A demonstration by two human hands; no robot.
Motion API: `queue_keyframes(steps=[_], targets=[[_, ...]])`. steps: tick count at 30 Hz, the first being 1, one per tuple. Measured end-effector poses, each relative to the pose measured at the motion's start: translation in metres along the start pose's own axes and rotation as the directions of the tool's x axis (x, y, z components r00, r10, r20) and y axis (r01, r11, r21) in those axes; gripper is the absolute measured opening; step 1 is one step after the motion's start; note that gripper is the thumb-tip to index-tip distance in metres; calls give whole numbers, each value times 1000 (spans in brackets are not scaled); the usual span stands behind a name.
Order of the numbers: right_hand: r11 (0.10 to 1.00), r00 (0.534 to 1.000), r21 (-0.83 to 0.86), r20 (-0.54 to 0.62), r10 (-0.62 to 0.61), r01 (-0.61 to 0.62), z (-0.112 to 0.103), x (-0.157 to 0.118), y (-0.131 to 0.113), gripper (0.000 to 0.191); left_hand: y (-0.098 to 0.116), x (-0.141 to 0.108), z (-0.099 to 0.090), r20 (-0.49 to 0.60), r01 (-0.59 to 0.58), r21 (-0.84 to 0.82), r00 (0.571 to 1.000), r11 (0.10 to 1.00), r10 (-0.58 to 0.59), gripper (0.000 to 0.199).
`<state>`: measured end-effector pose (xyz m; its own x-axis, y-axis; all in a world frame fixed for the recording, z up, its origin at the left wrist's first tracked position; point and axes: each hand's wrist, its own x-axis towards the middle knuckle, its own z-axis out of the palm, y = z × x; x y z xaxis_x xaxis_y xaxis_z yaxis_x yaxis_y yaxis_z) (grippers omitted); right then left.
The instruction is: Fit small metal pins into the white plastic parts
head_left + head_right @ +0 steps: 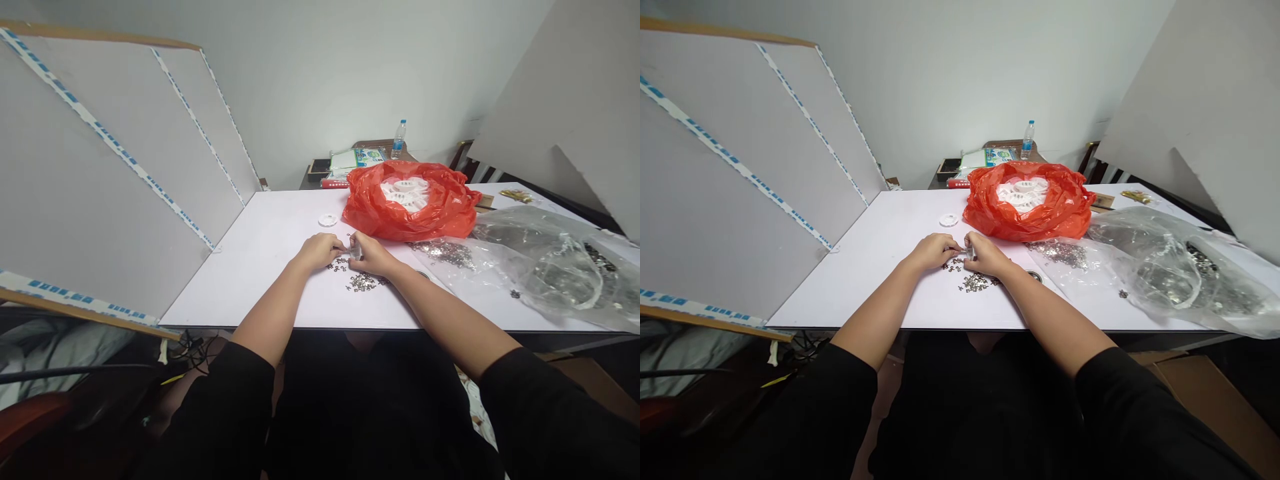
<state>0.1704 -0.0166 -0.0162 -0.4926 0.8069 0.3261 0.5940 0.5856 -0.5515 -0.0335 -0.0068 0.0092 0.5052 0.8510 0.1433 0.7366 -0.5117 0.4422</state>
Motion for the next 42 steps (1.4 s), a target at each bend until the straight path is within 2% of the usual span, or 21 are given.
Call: queue_keyframes(steps=[10, 22, 34, 42], targets=[[999, 999, -19, 8, 38, -38, 0, 0, -3, 40, 2, 1, 2, 2, 14, 108, 1000, 994, -15, 22], [998, 998, -42, -15, 53, -53, 1, 0, -6, 39, 27, -3, 0, 14, 34, 336, 999, 941, -41, 21], [1000, 1000, -2, -29, 1, -1, 3, -1, 2, 40, 29, 1, 7, 11, 31, 333, 999, 942, -37, 18], [999, 998, 49, -56, 1, 2, 5, -1, 5, 40, 16, 0, 6, 13, -52, 276, 999, 960, 51, 17]])
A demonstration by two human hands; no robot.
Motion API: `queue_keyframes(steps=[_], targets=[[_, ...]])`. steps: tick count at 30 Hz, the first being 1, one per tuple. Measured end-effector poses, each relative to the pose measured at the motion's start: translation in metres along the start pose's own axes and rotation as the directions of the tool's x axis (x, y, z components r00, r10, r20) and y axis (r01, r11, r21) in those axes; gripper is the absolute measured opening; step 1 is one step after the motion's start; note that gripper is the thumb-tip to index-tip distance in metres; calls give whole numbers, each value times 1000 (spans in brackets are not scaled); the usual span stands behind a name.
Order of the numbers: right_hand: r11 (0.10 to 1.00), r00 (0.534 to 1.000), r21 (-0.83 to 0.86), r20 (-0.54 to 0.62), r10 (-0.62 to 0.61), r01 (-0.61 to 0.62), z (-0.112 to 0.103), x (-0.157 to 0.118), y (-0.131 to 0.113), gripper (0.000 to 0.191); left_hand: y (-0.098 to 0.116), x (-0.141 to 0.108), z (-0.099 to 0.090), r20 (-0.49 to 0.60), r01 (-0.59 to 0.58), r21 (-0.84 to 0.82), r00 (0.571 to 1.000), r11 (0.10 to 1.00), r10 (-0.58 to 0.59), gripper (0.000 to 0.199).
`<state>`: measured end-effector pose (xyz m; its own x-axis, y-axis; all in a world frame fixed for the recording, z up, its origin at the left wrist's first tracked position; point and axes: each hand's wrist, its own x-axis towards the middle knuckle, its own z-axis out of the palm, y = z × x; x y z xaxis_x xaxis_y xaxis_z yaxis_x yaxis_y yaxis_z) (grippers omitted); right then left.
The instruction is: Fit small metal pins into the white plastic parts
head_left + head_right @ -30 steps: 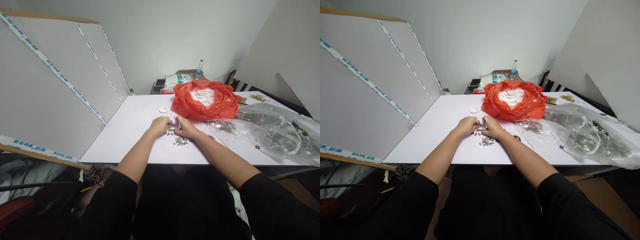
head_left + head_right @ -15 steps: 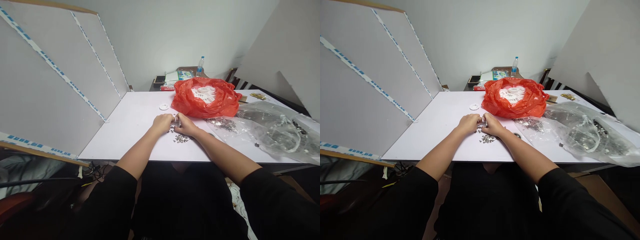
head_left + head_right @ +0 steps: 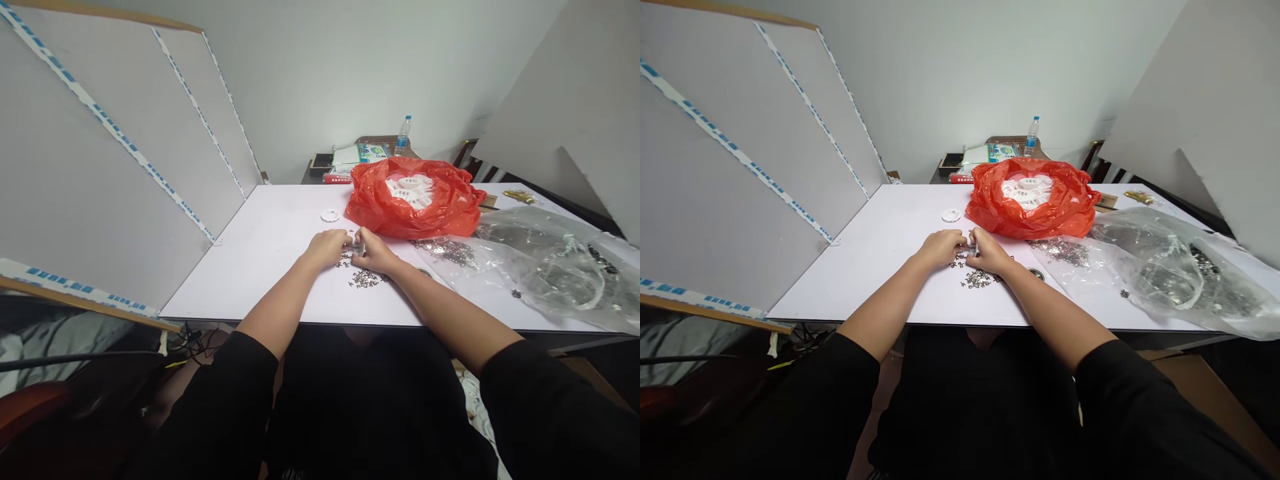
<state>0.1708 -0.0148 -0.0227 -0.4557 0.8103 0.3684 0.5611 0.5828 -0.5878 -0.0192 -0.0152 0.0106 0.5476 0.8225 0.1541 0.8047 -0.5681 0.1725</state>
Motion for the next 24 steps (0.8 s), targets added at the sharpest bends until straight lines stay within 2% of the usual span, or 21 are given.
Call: queue_keyframes(steps=[5, 14, 24], targets=[[999, 999, -1, 2, 33, -33, 1, -1, 0, 41, -11, -2, -4, -75, 45, -61, 996, 997, -49, 24], [1000, 1000, 13, -5, 18, -18, 2, -1, 0, 40, -14, 2, 5, -27, 12, -88, 1000, 996, -15, 26], [999, 999, -12, 9, 41, -41, 2, -1, -2, 39, -10, 3, 6, -19, 38, -77, 999, 996, -40, 23]])
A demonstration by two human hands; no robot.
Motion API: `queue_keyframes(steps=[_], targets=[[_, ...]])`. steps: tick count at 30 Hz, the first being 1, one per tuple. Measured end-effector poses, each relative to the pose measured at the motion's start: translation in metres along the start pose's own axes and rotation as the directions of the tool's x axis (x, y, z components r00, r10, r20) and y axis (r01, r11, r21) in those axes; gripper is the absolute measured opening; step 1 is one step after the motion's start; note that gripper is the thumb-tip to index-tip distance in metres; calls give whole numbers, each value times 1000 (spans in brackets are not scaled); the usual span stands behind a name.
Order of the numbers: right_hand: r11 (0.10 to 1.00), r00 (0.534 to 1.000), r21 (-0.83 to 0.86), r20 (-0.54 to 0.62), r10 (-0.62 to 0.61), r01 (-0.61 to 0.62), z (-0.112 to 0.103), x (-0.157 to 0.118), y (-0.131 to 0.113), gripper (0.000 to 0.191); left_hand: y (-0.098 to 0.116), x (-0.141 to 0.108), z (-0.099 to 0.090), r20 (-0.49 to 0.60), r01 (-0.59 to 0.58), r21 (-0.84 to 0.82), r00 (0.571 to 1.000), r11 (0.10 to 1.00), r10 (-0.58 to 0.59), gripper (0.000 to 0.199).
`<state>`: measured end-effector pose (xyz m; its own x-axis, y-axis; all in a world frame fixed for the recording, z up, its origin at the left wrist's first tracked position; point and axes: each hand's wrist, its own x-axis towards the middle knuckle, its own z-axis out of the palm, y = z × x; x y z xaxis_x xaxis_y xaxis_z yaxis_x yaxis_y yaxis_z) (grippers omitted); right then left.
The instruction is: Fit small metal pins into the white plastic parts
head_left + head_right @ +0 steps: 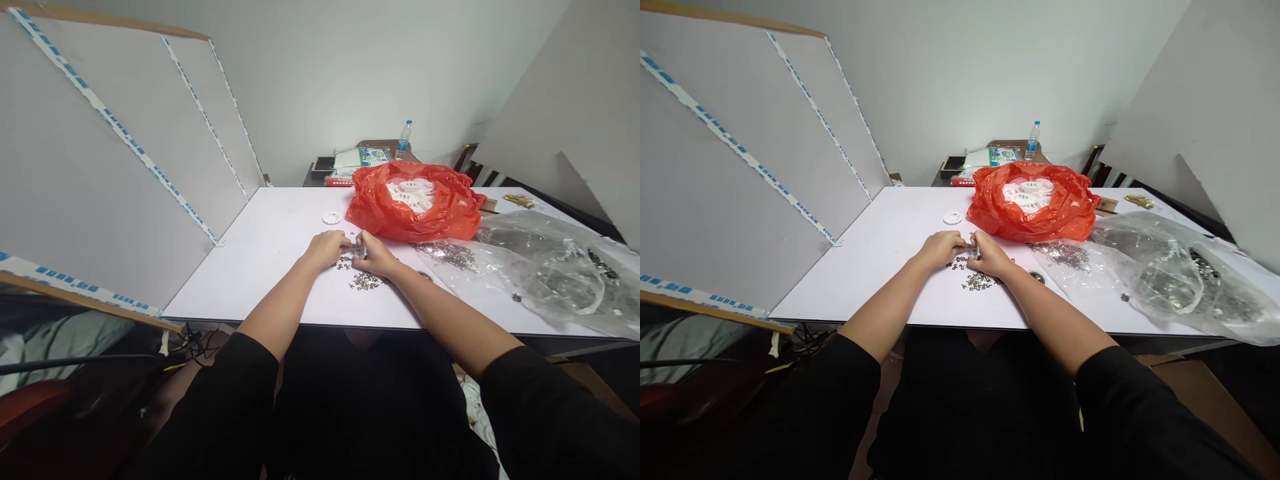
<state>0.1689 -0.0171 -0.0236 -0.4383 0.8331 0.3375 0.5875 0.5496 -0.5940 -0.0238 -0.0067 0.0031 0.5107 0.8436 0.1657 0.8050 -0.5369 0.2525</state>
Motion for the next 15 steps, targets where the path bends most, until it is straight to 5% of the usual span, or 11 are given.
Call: queue_keyframes(steps=[15], targets=[[1000, 1000, 8, 3, 7, -7, 0, 1, 1, 40, 0, -4, -3, 3, -7, 0, 1000, 1000, 7, 30]])
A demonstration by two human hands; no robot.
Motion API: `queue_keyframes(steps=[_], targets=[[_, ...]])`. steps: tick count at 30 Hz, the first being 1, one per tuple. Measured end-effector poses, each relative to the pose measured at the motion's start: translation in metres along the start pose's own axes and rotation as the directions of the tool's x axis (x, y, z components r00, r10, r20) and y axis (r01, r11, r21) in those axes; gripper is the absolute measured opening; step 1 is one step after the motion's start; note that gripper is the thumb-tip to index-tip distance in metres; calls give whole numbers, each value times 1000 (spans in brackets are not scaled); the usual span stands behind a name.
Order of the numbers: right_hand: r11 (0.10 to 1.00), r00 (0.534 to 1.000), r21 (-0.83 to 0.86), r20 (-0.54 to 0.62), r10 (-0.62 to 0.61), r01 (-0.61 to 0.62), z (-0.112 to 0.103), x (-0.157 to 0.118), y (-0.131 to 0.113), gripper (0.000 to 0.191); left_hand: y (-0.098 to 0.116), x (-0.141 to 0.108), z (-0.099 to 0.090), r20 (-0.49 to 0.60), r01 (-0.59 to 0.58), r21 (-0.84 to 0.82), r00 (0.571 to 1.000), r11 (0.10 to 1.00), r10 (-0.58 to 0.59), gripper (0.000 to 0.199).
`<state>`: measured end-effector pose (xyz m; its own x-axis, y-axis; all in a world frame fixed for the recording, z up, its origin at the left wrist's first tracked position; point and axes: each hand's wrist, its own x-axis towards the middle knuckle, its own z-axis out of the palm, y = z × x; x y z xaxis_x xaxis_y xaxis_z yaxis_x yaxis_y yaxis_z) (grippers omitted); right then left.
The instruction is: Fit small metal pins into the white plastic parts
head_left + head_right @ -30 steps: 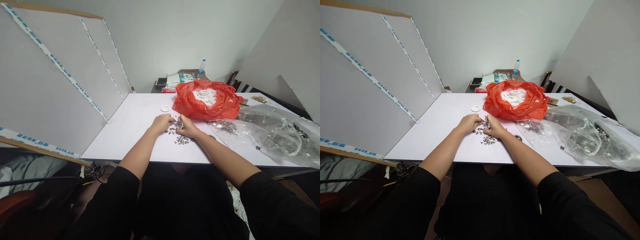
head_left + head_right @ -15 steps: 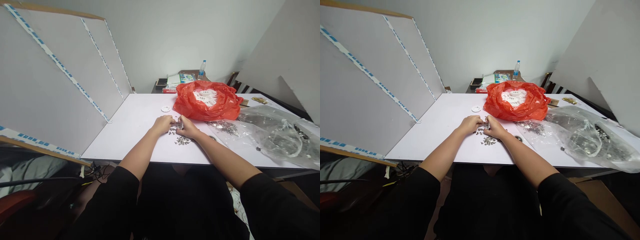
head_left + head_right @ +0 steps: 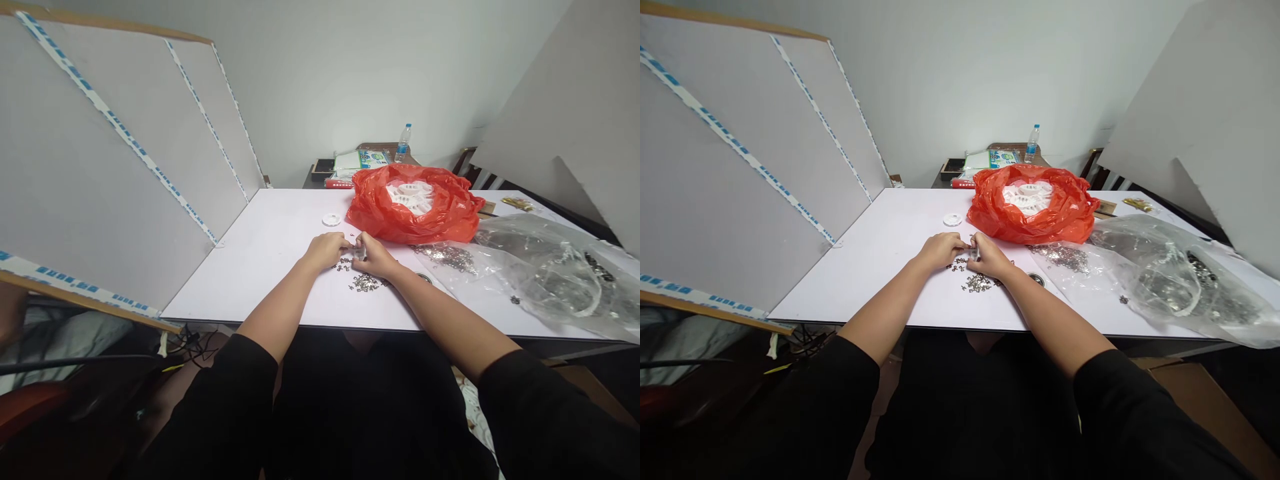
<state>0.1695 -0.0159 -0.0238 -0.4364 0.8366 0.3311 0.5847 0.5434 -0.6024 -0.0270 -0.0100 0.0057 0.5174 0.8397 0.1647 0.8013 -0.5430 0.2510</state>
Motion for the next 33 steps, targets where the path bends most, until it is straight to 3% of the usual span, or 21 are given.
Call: queue_keyframes(steps=[33], targets=[[1000, 1000, 7, 3, -14, 14, 1, -1, 1, 39, 0, 2, 1, -11, 23, -49, 1000, 999, -24, 27]])
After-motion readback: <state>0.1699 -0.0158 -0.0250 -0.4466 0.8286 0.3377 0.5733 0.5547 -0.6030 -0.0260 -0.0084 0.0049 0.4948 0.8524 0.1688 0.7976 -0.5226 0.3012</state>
